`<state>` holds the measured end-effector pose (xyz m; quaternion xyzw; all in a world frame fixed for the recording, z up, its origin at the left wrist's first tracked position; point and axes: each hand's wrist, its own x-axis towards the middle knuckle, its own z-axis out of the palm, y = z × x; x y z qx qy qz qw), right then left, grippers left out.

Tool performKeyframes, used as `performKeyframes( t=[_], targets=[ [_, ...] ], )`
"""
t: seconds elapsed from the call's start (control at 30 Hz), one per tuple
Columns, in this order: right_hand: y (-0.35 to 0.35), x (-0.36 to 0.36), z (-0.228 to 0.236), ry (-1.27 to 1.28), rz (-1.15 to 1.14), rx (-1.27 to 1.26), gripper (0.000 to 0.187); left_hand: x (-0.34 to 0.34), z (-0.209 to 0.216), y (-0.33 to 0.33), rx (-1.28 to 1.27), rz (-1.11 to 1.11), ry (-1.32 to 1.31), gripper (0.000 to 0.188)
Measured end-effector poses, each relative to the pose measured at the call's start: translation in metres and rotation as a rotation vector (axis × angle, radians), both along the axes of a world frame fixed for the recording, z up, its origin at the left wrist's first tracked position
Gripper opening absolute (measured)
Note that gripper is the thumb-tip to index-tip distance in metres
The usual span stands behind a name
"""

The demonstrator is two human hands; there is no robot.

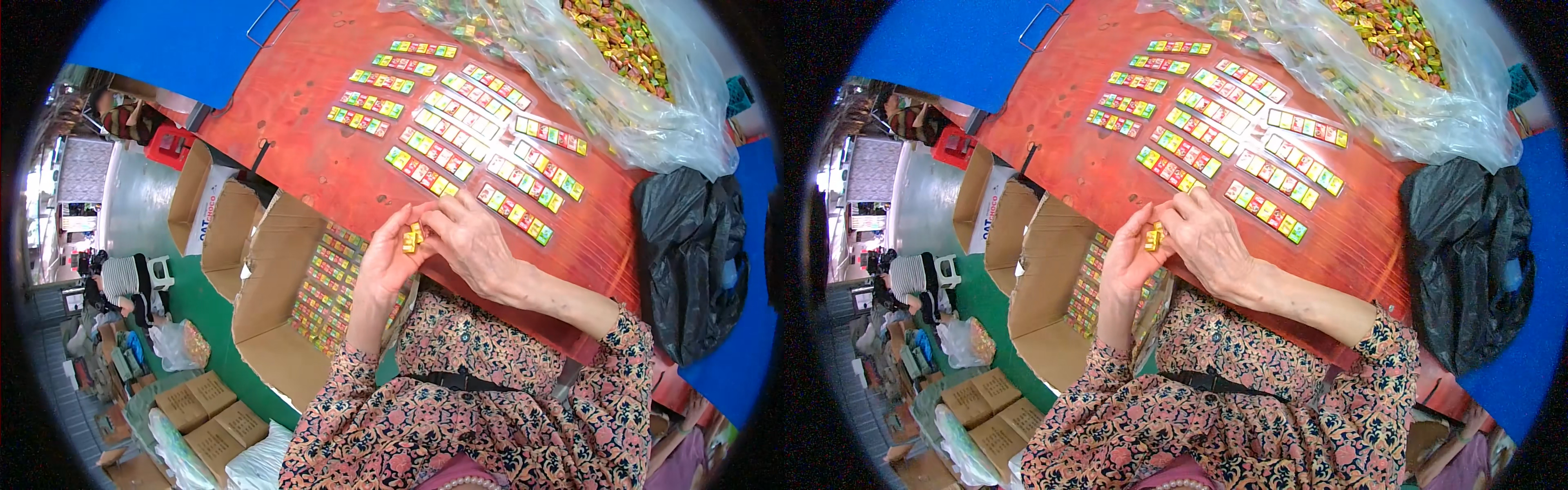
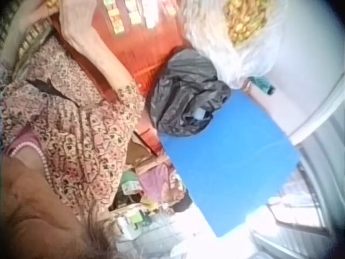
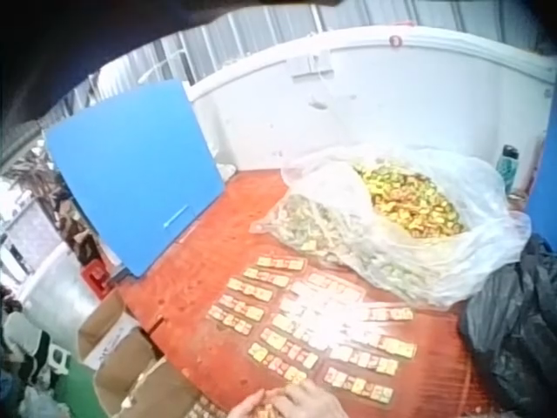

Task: Organizing small packaged items on a table and placing them into a box.

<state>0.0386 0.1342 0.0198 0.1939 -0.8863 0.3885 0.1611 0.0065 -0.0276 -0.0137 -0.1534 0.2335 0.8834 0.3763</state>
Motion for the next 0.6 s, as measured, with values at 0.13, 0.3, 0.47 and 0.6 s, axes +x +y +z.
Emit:
performKeyframes(
  t=[0.13,0.3,0.47,0.6],
  targets=[
    [0.006,0.009,-0.003,-0.061,-0.002,0.011,0.03,0.011,-0.009,-0.001,-0.03,0.017,-0.028,0.031],
    [0.013,0.02,-0.004,-0.106,-0.005,0.007,0.032,0.018,-0.004,0.006,-0.102,-0.038,0.068,0.025],
    [0.015,0.028,-0.004,-0.031,-0.05,0.016,0.026,0.014,-0.004,-0.002,-0.253,-0.019,0.151,0.024],
    [0.018,0.034,-0.013,-0.065,0.016,0.13,0.02,0.01,-0.005,-0.009,-0.314,0.086,0.138,0.025]
  ],
)
